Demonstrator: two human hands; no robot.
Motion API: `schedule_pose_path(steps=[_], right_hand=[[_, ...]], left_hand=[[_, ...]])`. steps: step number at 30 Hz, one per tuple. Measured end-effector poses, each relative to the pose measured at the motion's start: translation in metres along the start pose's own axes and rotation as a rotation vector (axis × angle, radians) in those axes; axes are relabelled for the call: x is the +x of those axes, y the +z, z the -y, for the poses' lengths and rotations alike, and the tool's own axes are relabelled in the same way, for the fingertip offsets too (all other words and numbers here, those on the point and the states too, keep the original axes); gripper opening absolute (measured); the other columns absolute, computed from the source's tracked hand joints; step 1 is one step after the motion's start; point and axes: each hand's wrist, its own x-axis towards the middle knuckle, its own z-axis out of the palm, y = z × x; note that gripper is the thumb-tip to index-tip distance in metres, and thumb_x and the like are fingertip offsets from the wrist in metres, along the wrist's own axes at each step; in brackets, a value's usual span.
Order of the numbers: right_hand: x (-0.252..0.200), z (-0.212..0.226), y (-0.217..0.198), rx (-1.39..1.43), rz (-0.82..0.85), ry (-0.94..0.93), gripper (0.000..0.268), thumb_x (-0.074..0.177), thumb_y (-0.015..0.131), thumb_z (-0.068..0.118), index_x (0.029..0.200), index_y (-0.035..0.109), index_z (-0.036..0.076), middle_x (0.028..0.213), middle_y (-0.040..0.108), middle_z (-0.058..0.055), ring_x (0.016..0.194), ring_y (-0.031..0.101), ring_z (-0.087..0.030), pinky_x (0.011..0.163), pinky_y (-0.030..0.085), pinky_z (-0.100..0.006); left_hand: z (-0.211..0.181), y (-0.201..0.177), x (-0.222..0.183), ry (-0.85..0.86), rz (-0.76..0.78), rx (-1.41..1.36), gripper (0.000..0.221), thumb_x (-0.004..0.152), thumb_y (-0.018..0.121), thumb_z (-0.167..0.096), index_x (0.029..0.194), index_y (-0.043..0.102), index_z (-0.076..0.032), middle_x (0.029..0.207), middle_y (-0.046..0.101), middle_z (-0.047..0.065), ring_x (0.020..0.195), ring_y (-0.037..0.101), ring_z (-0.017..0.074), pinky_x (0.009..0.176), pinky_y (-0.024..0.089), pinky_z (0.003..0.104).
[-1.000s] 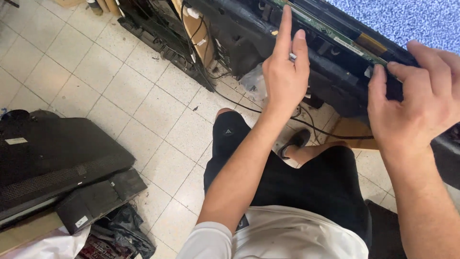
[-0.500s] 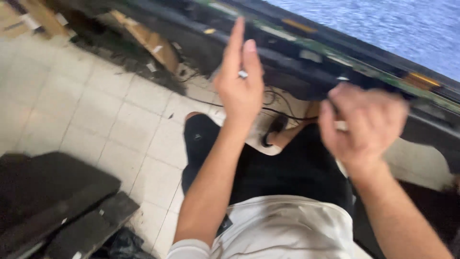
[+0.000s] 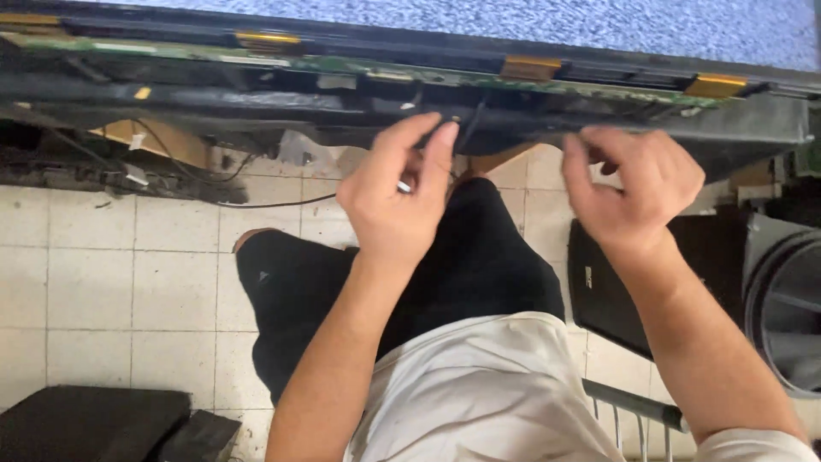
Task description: Disassembling a screen by removing the frame and then using a screwdriver to install screws.
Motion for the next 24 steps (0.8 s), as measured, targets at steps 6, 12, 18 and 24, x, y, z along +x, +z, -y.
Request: schedule_pose_path(steps=[6,12,18,24], right_hand=[[-0.037,-0.037,-0.031,-0.058,-0.027,0.321,0.024,0.113,0.095,-0.015,0.122,0.075,-0.005,0.088,0.072,-0.014,0.066,0.062,-0.024,0.072,0.053,-0.039],[-0.049,-0.042,-0.039,0.142,-0.096,0.639,0.013,0.121,0.077,-0.004,0.133,0.072,-0.007,0.090,0.066,-0.011,0.078,0.056,-0.019,0.068,0.042,-0.034],[-0.048,-0.029,-0.041,0.282,-0.054,0.806,0.026,0.125,0.066,0.006,0.148,0.066,-0.005,0.086,0.063,-0.005,0.075,0.051,-0.012,0.073,0.045,-0.031],[-0.050,-0.027,-0.038,0.334,-0.079,0.899,0.036,0.124,0.066,0.004,0.159,0.060,-0.003,0.087,0.067,-0.006,0.077,0.059,-0.012,0.080,0.052,-0.029]], left_hand=[[-0.018,0.047,-0.023,0.074,0.175,-0.112,0.021,0.107,0.085,-0.009,0.125,0.076,-0.003,0.107,0.085,0.005,0.069,0.071,0.0103,0.066,0.064,0.025],[-0.020,0.080,-0.040,0.113,0.282,-0.016,0.042,0.117,0.081,-0.022,0.152,0.063,-0.008,0.096,0.083,-0.004,0.056,0.049,0.0072,0.053,0.049,0.026],[-0.011,0.096,-0.053,0.074,0.283,-0.015,0.046,0.118,0.084,-0.020,0.157,0.062,-0.010,0.075,0.060,-0.006,0.059,0.039,0.0101,0.057,0.044,0.029],[-0.012,0.099,-0.053,0.078,0.279,-0.018,0.045,0.117,0.085,-0.015,0.155,0.063,-0.009,0.074,0.057,-0.004,0.060,0.039,0.0107,0.057,0.043,0.028]])
